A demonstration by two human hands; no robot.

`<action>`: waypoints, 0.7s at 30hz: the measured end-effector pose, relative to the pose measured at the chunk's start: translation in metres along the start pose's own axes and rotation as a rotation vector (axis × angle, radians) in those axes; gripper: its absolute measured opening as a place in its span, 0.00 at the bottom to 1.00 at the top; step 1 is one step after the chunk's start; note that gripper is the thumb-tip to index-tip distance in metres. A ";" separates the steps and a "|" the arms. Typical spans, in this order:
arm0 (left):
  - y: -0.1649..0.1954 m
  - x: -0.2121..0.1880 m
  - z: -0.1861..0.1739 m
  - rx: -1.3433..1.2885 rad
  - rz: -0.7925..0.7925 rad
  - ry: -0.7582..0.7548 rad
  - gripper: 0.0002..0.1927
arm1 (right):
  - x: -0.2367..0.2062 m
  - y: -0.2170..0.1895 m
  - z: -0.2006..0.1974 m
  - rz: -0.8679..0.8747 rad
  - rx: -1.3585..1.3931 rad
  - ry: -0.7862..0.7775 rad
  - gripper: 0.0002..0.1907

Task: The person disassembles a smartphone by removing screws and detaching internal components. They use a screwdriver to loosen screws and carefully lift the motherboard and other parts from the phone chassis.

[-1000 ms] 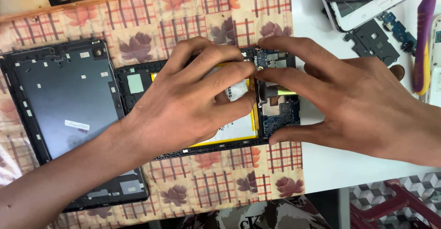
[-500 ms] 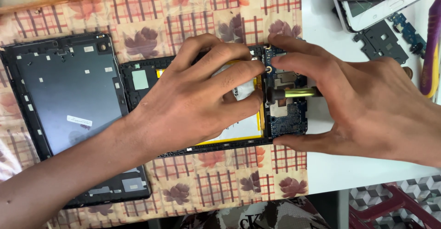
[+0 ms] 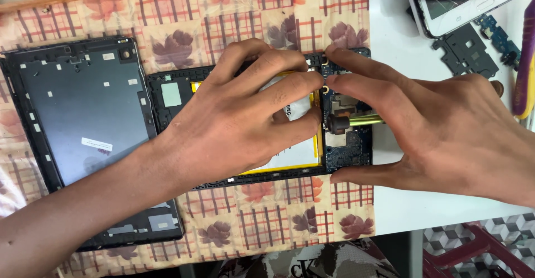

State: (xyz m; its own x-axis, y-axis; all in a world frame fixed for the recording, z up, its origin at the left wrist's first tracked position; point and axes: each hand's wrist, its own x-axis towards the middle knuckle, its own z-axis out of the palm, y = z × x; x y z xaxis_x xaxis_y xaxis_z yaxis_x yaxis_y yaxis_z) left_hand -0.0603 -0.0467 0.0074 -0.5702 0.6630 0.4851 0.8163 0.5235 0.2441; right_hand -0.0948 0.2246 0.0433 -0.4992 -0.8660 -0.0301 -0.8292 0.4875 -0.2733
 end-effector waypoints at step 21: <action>0.003 0.001 0.003 0.021 0.012 -0.020 0.10 | -0.003 -0.003 -0.005 -0.065 -0.168 -0.009 0.40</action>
State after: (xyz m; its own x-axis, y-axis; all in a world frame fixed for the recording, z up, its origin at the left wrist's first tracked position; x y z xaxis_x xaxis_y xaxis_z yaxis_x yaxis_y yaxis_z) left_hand -0.0583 -0.0433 0.0062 -0.5620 0.6799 0.4710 0.8214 0.5259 0.2208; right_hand -0.0924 0.2263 0.0489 -0.4418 -0.8967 -0.0260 -0.8902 0.4418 -0.1108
